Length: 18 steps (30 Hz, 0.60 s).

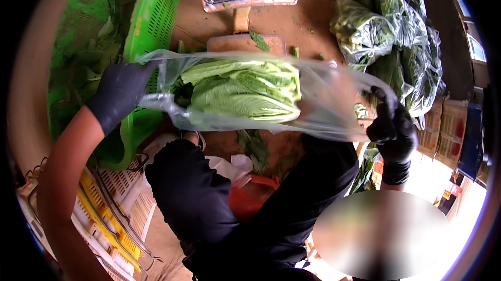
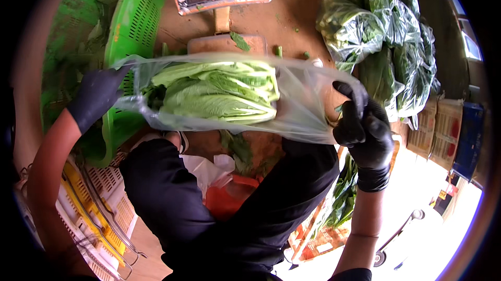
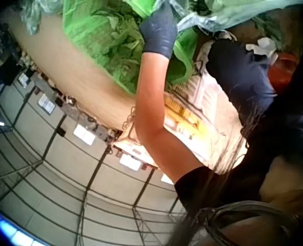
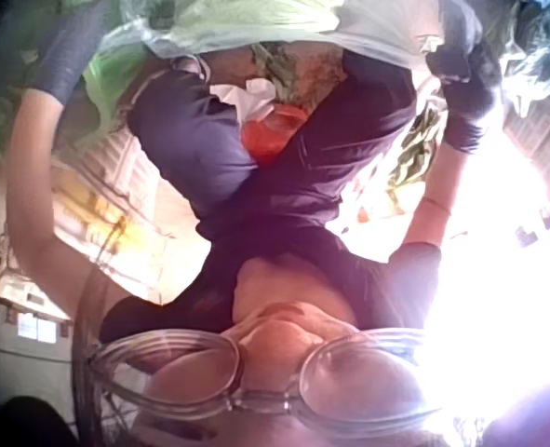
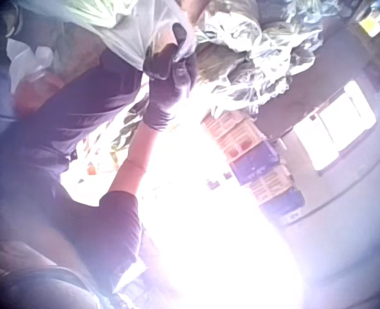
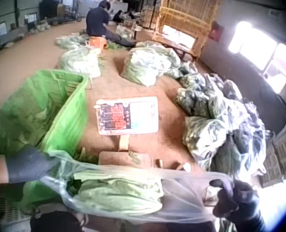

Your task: The person, wearing gloves, takes handfuls of leafy green vegetables from a large basket and places them into plastic bags, which are then placed on a digital scale before being set aside on the floor.

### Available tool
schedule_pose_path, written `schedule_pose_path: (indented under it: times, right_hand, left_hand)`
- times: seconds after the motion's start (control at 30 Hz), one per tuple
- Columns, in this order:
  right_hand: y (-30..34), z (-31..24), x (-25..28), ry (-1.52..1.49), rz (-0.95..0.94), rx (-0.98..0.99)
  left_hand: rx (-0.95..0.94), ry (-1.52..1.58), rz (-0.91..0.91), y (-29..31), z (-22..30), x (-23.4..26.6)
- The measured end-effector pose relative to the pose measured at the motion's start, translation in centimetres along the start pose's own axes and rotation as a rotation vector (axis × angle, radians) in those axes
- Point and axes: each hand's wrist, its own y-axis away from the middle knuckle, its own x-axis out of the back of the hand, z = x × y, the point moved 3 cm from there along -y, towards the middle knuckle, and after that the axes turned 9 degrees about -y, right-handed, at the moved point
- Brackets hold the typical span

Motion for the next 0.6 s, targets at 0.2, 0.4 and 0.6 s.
schedule_pose_path:
  times: [0.2, 0.4, 0.6]
  right_hand:
    - [-4.8, 1.8, -3.4, 0.120, -0.062, -0.007]
    - [-7.8, 3.7, -3.2, -0.131, -0.047, -0.067]
    - [-8.4, 3.6, -0.8, -0.035, -0.094, 0.038]
  left_hand:
    - [-0.022, -0.051, -0.172, 1.5, 3.3, 0.8]
    - [-0.251, 0.470, 0.402, -8.5, 13.1, 2.5]
    - [-0.328, 0.200, 0.347, -21.5, 18.9, -7.2]
